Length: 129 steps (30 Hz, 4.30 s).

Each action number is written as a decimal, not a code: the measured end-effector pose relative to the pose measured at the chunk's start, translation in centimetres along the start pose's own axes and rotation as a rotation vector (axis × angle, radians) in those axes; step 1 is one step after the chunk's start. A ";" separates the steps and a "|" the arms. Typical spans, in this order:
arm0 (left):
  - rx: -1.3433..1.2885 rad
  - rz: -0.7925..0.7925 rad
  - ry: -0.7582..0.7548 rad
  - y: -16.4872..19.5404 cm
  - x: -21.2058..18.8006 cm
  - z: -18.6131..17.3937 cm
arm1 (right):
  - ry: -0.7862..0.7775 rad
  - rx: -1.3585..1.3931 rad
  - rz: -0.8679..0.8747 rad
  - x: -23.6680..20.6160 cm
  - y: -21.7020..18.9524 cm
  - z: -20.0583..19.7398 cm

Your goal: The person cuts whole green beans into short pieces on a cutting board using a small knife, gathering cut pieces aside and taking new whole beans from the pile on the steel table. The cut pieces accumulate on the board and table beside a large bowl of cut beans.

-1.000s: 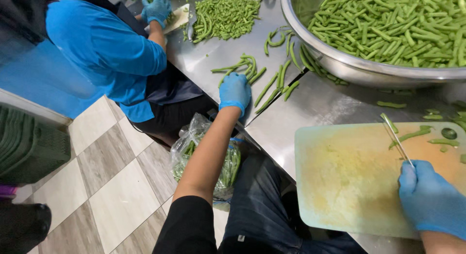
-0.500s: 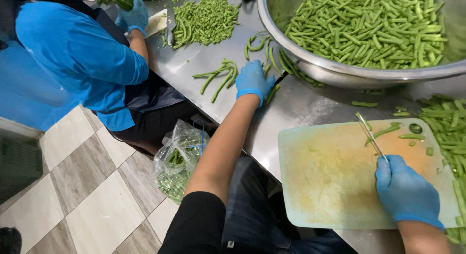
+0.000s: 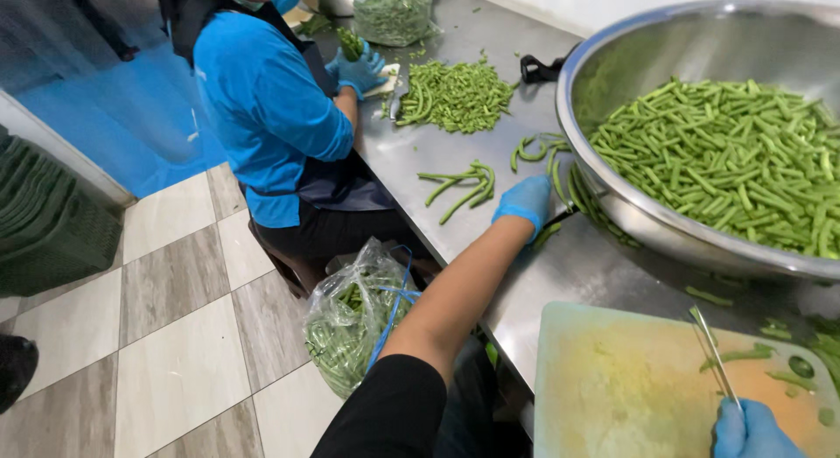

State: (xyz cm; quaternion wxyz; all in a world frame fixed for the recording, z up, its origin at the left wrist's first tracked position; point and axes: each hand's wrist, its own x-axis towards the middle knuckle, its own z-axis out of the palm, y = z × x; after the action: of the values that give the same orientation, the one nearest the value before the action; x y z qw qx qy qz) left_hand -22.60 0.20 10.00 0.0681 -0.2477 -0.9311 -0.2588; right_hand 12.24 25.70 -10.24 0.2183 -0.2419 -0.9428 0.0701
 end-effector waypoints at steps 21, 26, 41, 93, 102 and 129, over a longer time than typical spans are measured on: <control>-0.175 0.832 -0.481 10.9 -16.2 12.0 | 0.144 -0.073 0.045 -0.7 -3.5 -6.2; -0.285 0.833 -0.315 9.4 -17.3 8.7 | 0.175 0.007 0.043 -1.2 -3.4 -7.3; 0.074 0.266 0.039 -1.6 -21.2 9.2 | 0.132 0.119 0.005 -1.4 -4.1 -7.2; -0.026 0.672 -0.077 14.0 -18.1 16.8 | -0.393 -0.041 0.361 -1.5 -3.9 -9.9; -0.074 0.683 -0.219 14.4 -19.1 14.7 | -0.391 -0.041 0.385 -1.6 -4.0 -10.3; -0.093 0.721 -0.132 13.7 -19.4 17.0 | -0.416 -0.037 0.361 -1.5 -5.9 -8.4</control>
State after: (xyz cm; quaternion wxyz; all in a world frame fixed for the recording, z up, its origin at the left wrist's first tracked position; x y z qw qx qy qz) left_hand 1.07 10.89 -3.42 0.0832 -0.5787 -0.7738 -0.2436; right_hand 14.65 20.06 -1.86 -0.0006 -0.3903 -0.9102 0.1387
